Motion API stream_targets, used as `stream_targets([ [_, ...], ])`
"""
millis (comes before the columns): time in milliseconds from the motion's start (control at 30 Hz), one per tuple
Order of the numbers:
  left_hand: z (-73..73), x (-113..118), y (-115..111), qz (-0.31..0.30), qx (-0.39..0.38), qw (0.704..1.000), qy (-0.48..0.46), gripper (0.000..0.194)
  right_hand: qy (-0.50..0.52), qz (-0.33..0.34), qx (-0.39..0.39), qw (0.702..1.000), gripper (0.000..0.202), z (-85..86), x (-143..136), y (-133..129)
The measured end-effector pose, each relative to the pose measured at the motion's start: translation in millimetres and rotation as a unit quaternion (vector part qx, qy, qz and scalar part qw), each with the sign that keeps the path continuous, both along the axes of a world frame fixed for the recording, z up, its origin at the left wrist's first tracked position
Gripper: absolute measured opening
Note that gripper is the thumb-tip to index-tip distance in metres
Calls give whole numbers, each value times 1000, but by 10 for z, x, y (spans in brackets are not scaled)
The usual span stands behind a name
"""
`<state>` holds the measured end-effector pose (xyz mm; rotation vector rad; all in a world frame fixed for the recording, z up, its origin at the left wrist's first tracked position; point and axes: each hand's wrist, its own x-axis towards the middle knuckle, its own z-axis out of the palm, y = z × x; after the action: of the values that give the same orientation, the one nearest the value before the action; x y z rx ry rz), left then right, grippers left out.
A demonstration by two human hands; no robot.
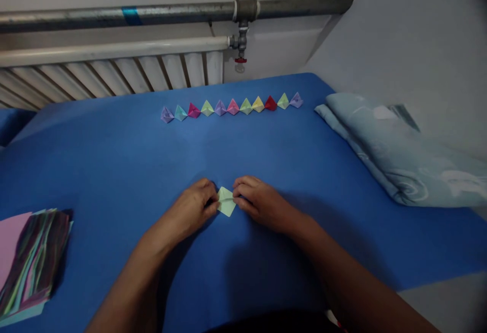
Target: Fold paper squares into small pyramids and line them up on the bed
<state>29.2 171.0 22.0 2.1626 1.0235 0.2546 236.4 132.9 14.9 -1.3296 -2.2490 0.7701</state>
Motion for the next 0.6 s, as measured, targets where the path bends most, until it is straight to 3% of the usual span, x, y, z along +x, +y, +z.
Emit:
stream_targets([
  [600,-36,93,-35,77,42,993,73,16,-5,-129,4,992,13,-70,-158,0],
])
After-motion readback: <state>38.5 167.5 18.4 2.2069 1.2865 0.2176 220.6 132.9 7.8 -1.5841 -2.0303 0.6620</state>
